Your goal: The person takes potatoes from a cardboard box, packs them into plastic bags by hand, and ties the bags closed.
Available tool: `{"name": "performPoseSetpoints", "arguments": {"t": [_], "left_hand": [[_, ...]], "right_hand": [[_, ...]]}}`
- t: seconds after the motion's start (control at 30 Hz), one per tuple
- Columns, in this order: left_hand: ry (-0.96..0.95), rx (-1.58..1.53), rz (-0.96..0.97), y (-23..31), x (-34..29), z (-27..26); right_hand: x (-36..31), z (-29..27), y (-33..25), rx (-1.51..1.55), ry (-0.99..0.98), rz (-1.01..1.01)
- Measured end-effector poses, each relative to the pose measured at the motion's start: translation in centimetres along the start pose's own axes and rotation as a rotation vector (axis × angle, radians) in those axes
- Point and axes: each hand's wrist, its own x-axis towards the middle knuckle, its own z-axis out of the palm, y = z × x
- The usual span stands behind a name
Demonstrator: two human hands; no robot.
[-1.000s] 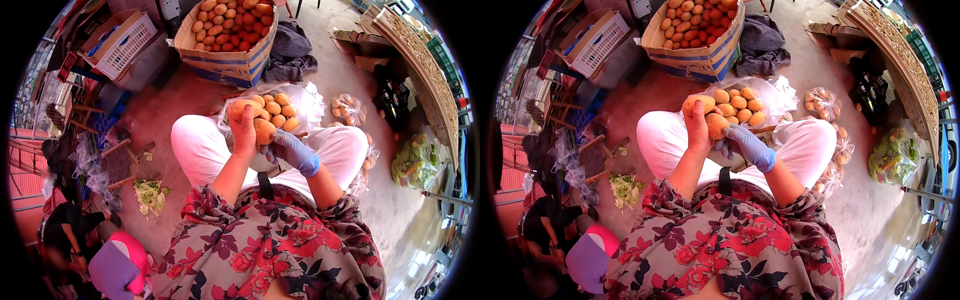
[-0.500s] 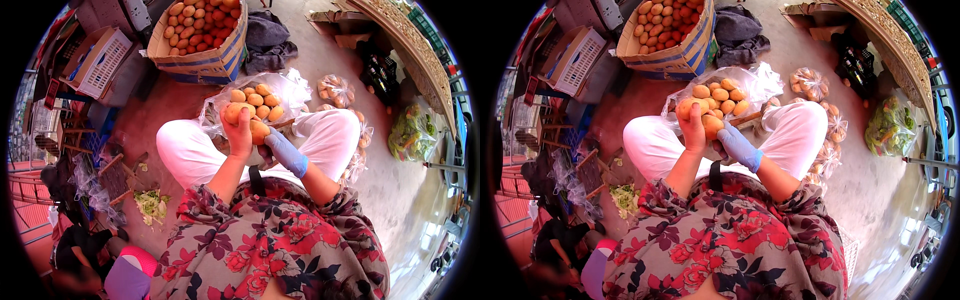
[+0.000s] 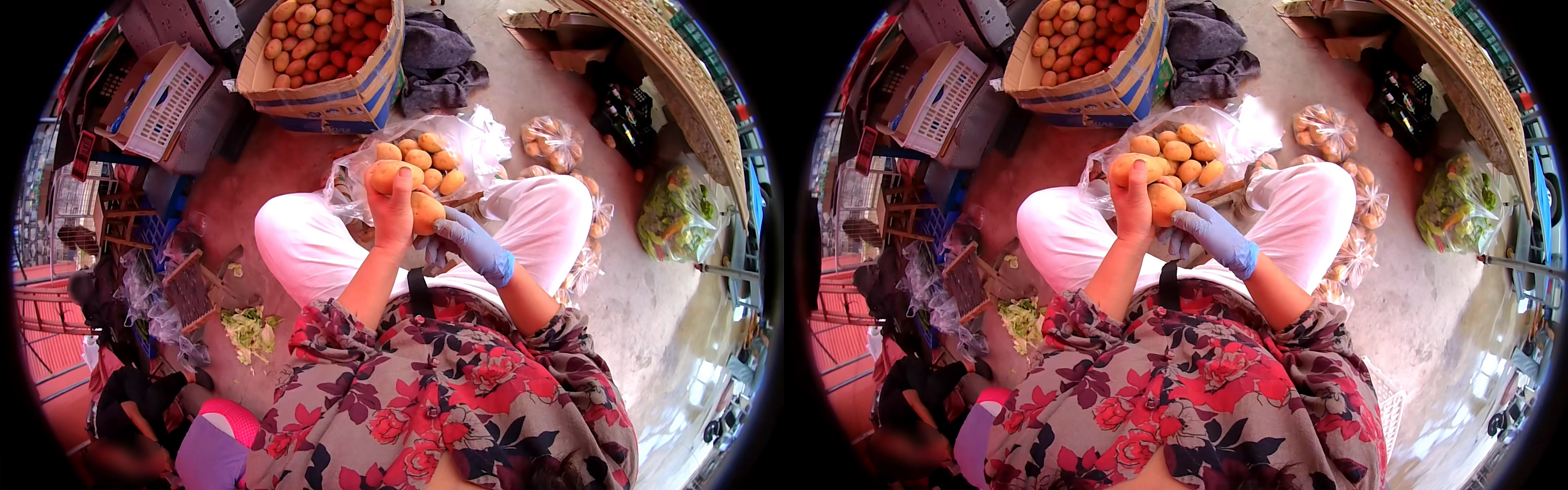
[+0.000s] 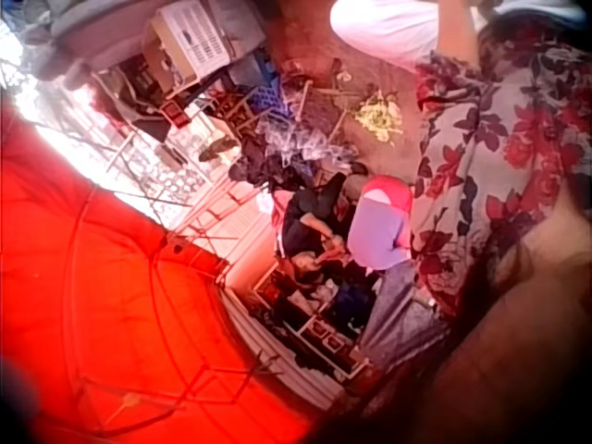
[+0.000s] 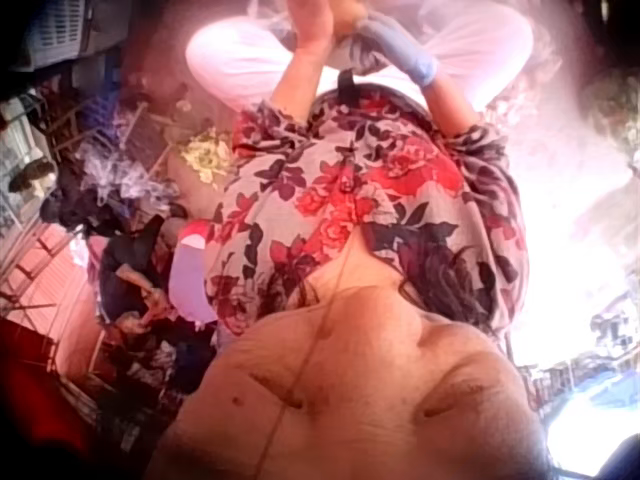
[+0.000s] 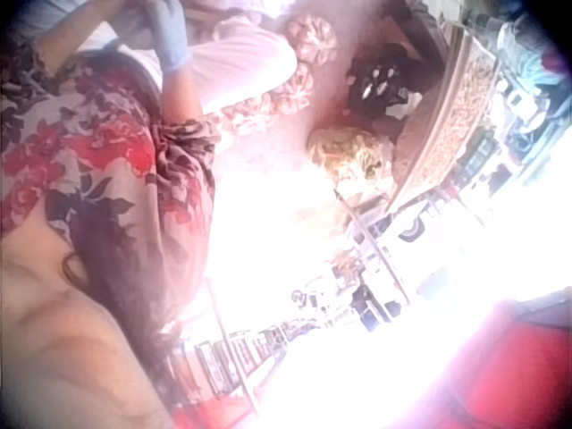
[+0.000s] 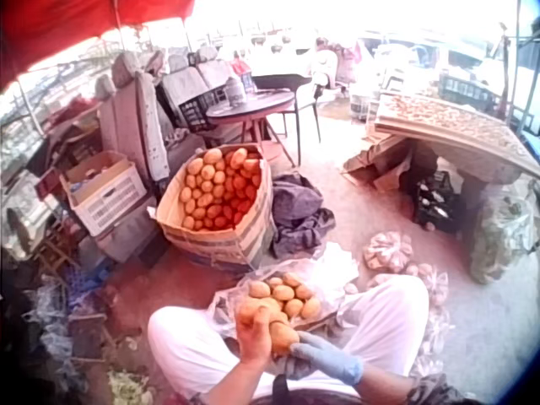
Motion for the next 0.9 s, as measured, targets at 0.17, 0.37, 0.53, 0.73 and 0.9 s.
{"name": "performPoseSetpoints", "arguments": {"t": [0.17, 0.37, 0.53, 0.73, 0.9], "left_hand": [[0.043, 0.097, 0.141, -0.6, 0.8, -0.4], [0.070, 0.009, 0.007, 0.3, 0.6, -0.3], [0.086, 0.008, -0.016, 0.0, 0.9, -0.3], [0.097, 0.114, 0.084, -1.0, 2.0, -1.2], [0.088, 0.022, -0.038, -0.1, 1.4, -0.6]], "right_hand": [[0.6, -0.1, 0.1, -0.013, 0.006, 0.004], [0.8, 0.2, 0.2, 0.068, -0.010, -0.008], [1.3, -0.1, 0.4, 0.057, 0.011, 0.016], [1.9, -0.6, 1.3, -0.015, 0.025, 0.023], [1.4, -0.4, 0.9, 0.152, -0.010, 0.013]]}}
